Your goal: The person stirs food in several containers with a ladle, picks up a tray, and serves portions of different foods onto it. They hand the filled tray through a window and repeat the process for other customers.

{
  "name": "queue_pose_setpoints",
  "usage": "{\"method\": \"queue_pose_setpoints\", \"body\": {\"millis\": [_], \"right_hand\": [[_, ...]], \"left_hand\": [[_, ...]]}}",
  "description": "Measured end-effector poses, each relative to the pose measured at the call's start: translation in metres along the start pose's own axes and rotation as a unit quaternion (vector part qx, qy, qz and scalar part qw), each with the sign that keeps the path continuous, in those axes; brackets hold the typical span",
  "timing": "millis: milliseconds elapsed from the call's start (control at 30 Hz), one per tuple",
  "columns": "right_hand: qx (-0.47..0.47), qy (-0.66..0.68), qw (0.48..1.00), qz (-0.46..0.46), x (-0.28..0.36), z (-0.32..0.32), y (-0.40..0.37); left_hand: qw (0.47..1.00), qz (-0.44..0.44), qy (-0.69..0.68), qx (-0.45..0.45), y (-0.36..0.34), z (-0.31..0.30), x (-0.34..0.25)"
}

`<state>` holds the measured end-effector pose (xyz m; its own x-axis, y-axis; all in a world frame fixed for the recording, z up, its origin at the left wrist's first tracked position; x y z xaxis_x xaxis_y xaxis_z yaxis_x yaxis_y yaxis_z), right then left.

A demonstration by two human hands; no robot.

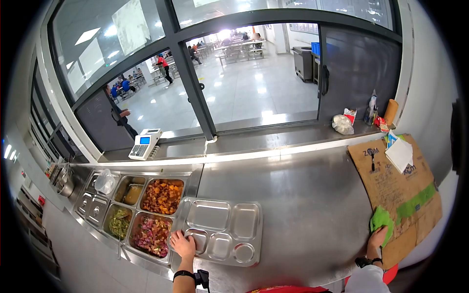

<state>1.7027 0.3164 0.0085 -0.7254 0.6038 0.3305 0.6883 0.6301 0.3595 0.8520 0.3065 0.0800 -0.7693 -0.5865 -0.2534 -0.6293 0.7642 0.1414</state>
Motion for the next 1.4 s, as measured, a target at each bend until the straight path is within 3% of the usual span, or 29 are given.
{"method": "queue_pose_setpoints", "body": {"millis": [300,533,633,733,933,1333,1400], "right_hand": [[0.050,-0.012,0.998,0.025,-0.004,0.004,0.002],[-0.019,-0.027,0.999,-0.004,-0.014,0.014,0.001],[0.042,-0.011,0.999,0.024,-0.009,0.008,0.003],[-0.012,-0.004,1.000,-0.007,-0.013,0.014,0.004],[0.056,-0.024,0.998,0.027,-0.006,0.008,0.006],[-0.006,-0.021,1.000,0.010,-0.013,0.016,0.005],[0.036,-0.020,0.999,0.019,-0.007,0.011,0.005]], "left_hand": [[1.000,0.006,0.004,-0.004,0.000,-0.001,-0.001],[1.000,0.003,0.011,-0.011,-0.001,-0.002,-0.002],[1.000,0.002,-0.001,-0.005,-0.001,-0.002,-0.002],[1.000,0.005,0.000,-0.011,-0.002,-0.005,-0.004],[1.000,0.010,-0.001,-0.013,-0.002,-0.004,-0.003],[1.000,0.001,-0.004,-0.003,0.001,-0.001,-0.001],[1.000,-0.001,-0.004,0.005,0.000,0.000,0.001]]}}
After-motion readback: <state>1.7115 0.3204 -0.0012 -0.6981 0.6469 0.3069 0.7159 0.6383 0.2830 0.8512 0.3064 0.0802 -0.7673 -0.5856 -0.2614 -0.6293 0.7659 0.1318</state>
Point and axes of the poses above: each hand's wrist, its own y-axis towards the middle knuckle, its own z-axis out of the palm, x = y × z, the point moved 6 cm from there along y, towards the middle knuckle, and after that the axes turned 13 degrees about x, right-handed, at the moved point
